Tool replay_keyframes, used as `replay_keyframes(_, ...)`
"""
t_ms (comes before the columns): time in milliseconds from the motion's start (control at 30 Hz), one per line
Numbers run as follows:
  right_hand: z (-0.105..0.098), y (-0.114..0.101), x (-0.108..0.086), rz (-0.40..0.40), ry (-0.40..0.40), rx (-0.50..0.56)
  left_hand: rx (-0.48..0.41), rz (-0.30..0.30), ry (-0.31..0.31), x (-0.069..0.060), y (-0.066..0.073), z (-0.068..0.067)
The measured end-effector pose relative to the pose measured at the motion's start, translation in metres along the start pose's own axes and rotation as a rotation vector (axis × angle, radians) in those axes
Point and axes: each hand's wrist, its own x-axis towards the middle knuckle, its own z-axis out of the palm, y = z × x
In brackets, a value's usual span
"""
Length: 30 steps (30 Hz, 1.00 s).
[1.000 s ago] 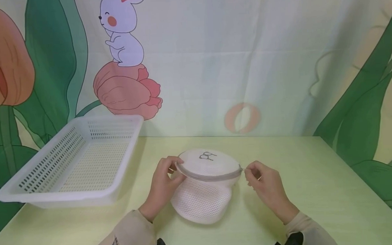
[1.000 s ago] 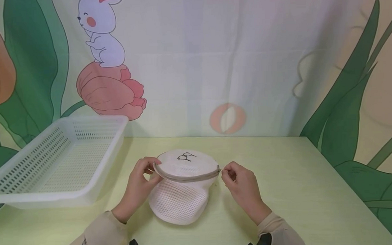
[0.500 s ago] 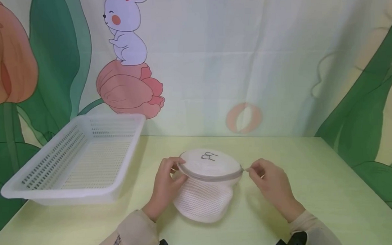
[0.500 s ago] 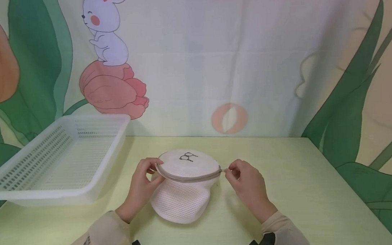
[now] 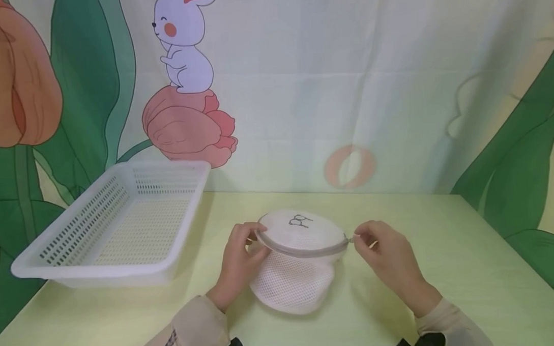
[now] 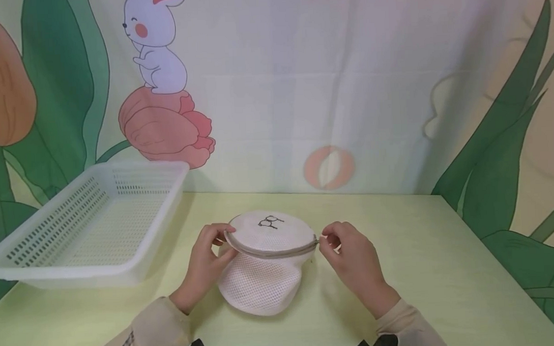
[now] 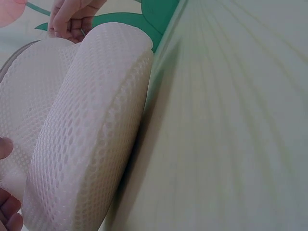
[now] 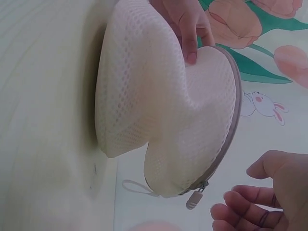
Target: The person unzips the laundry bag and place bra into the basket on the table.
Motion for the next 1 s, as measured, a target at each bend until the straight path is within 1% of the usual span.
replay_keyframes(300,-0.001,-0.013,0.002,-0.084,0.043,0.047,-0.002,0.015,-0.011,0.0,0.001,0.001)
replay_keyframes(600,0.002,-0.029,0.005,-0.162,0.054,0.082,0.014,0.02,-0.009,-0.001,0.003,0.0)
replay_keyframes(700,0.002,-0.036,0.007,-0.164,0.032,0.094,0.026,0.029,-0.002,-0.002,0.002,0.0)
replay_keyframes(833,0.002,-0.045,0.008,-0.145,-0.033,0.112,0.041,0.043,0.005,-0.003,0.001,0.0)
replay_keyframes(1000,0.004,-0.053,0.009,-0.152,-0.087,0.132,0.044,0.041,0.005,-0.002,0.002,0.0)
